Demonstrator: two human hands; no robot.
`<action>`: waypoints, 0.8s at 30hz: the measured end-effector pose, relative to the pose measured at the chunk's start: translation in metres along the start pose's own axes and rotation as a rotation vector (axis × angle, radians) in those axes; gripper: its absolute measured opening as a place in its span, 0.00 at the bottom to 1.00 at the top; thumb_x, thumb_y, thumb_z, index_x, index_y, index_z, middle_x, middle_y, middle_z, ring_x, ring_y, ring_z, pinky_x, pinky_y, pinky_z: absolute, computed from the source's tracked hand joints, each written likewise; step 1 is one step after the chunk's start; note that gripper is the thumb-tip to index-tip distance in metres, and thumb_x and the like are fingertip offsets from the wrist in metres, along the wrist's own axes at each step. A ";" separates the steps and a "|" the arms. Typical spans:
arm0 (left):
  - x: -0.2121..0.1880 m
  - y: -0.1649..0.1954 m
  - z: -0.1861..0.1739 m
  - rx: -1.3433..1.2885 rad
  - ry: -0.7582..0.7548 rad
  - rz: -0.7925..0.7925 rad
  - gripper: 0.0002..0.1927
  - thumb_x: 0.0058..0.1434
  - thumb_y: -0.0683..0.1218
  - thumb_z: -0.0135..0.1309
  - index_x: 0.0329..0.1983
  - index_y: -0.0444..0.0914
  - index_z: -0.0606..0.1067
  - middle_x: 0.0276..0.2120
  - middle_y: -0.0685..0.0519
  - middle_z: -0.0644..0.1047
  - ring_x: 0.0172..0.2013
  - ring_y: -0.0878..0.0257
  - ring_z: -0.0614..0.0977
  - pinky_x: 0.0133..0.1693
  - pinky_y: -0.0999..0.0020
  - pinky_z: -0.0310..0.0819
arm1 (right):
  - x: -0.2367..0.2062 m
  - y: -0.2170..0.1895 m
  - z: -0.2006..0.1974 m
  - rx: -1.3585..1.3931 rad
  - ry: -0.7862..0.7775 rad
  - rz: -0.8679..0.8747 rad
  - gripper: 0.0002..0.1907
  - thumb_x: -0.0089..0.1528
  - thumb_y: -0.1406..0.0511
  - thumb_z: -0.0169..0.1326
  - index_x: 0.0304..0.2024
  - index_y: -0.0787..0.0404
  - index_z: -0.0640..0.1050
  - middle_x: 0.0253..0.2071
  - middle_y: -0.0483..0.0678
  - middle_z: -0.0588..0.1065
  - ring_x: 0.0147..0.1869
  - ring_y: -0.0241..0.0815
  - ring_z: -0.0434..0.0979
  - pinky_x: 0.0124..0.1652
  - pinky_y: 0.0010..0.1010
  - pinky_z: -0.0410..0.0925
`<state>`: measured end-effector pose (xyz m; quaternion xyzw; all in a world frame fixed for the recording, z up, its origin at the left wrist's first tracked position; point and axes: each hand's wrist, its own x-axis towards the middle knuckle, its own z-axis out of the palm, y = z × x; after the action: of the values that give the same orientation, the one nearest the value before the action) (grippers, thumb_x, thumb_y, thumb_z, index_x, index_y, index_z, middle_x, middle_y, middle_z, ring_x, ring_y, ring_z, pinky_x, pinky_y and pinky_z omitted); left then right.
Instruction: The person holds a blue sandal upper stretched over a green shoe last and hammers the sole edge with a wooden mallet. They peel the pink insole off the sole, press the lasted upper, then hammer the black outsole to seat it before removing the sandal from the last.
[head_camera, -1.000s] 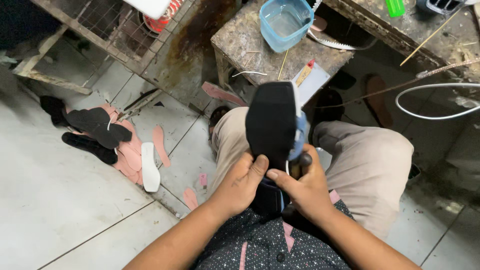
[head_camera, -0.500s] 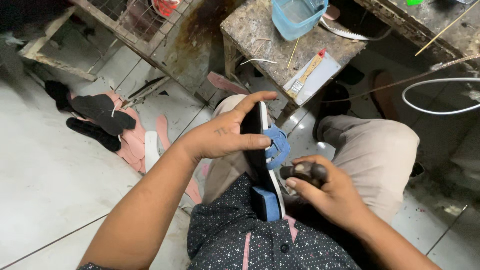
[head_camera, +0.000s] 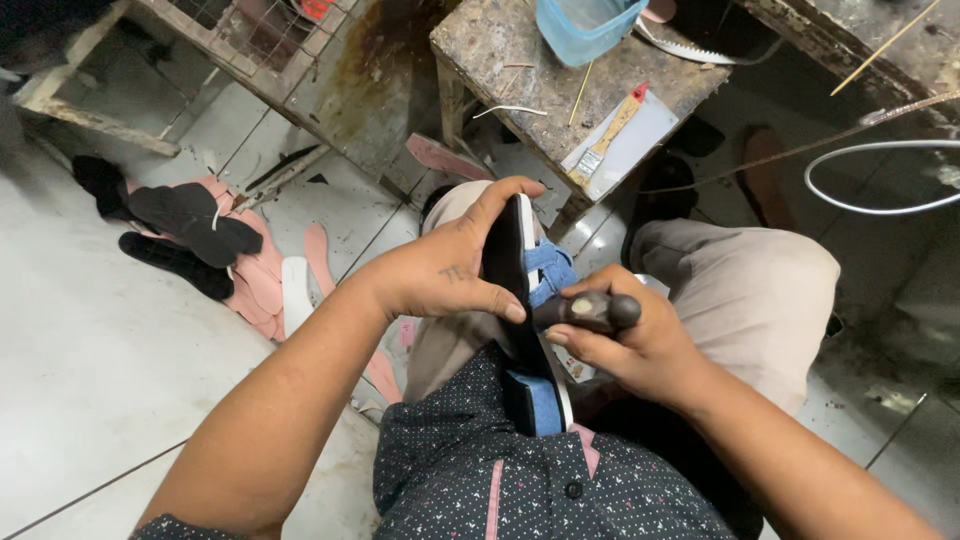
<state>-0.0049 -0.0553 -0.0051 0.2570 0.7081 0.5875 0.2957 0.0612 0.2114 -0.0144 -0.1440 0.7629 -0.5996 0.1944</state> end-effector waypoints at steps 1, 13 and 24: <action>0.001 -0.001 0.000 0.003 0.009 0.006 0.59 0.49 0.45 0.73 0.76 0.45 0.47 0.53 0.48 0.72 0.56 0.57 0.75 0.60 0.64 0.69 | 0.002 -0.001 0.000 -0.087 0.028 -0.089 0.18 0.57 0.65 0.67 0.46 0.61 0.75 0.33 0.42 0.77 0.34 0.30 0.77 0.33 0.24 0.70; 0.006 0.002 0.007 -0.127 -0.024 -0.046 0.59 0.50 0.49 0.73 0.77 0.45 0.46 0.56 0.47 0.70 0.57 0.56 0.74 0.60 0.63 0.68 | 0.014 -0.024 -0.032 -0.187 -0.186 0.050 0.18 0.54 0.60 0.69 0.39 0.60 0.76 0.28 0.44 0.80 0.32 0.38 0.81 0.32 0.30 0.72; 0.011 0.012 0.011 -0.221 -0.036 -0.130 0.49 0.58 0.46 0.65 0.76 0.45 0.49 0.52 0.49 0.71 0.54 0.61 0.74 0.57 0.65 0.71 | 0.012 -0.060 -0.039 -0.137 -0.243 0.533 0.17 0.54 0.62 0.68 0.42 0.57 0.77 0.22 0.51 0.78 0.25 0.43 0.80 0.27 0.36 0.70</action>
<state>-0.0041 -0.0382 0.0039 0.1872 0.6488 0.6367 0.3723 0.0318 0.2249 0.0501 -0.0221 0.7836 -0.4529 0.4248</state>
